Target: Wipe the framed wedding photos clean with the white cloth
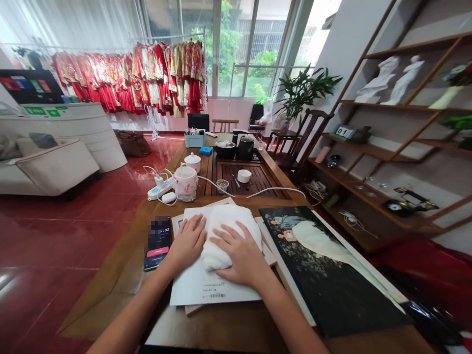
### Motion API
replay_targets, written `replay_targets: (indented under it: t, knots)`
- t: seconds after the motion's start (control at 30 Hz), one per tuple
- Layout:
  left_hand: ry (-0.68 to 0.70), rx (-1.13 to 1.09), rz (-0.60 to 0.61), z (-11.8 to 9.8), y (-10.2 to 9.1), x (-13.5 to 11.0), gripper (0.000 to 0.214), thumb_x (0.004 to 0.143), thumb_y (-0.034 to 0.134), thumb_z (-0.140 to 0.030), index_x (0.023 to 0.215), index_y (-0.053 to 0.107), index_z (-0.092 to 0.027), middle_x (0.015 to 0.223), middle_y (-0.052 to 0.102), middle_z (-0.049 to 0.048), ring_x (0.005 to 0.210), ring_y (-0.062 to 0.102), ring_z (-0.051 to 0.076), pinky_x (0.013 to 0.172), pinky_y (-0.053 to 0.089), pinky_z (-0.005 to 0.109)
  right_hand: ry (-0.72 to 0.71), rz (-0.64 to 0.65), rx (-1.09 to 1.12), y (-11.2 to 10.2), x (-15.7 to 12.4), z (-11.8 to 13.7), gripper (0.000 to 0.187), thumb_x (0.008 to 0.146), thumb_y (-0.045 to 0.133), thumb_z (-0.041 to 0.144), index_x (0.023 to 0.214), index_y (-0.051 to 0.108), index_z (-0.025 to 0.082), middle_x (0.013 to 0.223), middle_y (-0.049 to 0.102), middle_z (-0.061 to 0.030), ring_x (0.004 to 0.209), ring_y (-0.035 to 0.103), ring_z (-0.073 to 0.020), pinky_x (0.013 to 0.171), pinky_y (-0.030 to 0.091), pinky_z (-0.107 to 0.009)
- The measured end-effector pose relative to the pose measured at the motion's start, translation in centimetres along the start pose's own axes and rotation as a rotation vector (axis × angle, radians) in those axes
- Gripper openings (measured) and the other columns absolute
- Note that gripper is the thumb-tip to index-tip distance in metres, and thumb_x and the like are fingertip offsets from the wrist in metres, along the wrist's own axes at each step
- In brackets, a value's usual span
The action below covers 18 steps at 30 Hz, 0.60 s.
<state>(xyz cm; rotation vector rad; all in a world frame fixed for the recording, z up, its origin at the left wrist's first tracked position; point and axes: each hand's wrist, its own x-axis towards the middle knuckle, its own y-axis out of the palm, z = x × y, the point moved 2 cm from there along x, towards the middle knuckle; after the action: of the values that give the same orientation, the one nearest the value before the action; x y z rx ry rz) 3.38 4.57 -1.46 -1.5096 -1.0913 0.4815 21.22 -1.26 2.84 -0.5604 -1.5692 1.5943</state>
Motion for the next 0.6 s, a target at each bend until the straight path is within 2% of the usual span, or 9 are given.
replay_targets:
  t: [0.2,0.3,0.6]
  knots:
    - [-0.021,-0.021,-0.008,0.0,0.1,0.0,0.045,0.100,0.025,-0.030,0.138,0.042,-0.016,0.148,0.039,0.0109,0.139,0.030,0.023,0.116,0.022,0.048,0.069,-0.080,-0.097,-0.7,-2.6,-2.4,0.058,0.073,0.061,0.039,0.130,0.053,0.030,0.137,0.054,-0.0044,0.128,0.045,-0.0291,0.109,0.019,-0.053]
    - [-0.020,-0.024,-0.014,0.0,0.2,0.1,0.045,0.099,0.025,-0.030,0.139,0.042,-0.016,0.148,0.039,0.0107,0.140,0.029,0.023,0.116,0.021,0.048,0.093,-0.080,-0.118,-0.8,-2.9,-2.8,0.058,0.074,0.060,0.038,0.131,0.052,0.031,0.137,0.054,-0.0040,0.128,0.045,-0.0294,0.109,0.019,-0.054]
    - [0.000,-0.011,0.001,0.0,0.0,0.1,0.044,0.099,0.026,-0.027,0.139,0.041,-0.015,0.148,0.039,0.0127,0.139,0.030,0.023,0.115,0.022,0.049,0.003,0.018,-0.037,0.1,0.6,0.7,0.064,0.074,0.061,0.048,0.133,0.050,0.027,0.139,0.052,-0.0055,0.131,0.040,-0.0298,0.113,0.010,-0.055]
